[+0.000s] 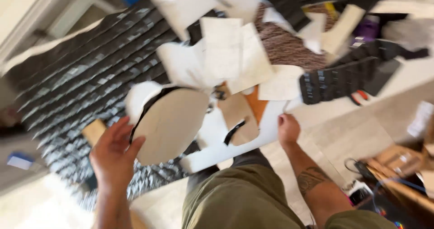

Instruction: Cutting out a pattern from quilted fabric using scissors and a template on a workshop table.

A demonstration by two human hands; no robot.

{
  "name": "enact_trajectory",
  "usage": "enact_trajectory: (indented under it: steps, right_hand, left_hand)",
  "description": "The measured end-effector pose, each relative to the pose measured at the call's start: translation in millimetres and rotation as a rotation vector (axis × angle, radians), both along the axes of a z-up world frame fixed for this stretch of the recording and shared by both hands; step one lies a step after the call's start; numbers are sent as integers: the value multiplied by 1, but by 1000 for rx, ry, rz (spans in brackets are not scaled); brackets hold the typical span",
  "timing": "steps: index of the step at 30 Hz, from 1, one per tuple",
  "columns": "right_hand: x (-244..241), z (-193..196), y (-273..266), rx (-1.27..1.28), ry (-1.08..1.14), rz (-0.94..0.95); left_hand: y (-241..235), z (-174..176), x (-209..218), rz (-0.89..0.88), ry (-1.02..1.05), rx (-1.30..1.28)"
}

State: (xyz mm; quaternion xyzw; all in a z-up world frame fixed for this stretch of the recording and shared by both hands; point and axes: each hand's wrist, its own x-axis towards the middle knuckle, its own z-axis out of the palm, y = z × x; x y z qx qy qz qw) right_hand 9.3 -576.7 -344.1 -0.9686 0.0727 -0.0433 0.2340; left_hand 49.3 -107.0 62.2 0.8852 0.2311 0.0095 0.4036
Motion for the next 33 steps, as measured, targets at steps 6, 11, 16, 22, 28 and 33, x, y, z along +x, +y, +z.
enact_trajectory:
  steps: [6,11,16,22,28,33]
  right_hand:
    - [54,106,98,486,66,80]
    - [92,201,223,1360,931,71]
    - [53,222,284,1875,1107,231]
    - [52,273,257,1414,584,361]
    - [39,352,266,572,319,838]
    - [49,339,278,115,4,1018]
  left_hand:
    - [6,30,-16,248,-138,-404]
    - [46,55,-36,379,-119,-461]
    - [118,40,-87,382,-445,-551]
    - [140,-5,-178,124,-485,-266]
    - [36,6,-109,-489,-439,394]
    - [11,-31,-39,-841,-91,534]
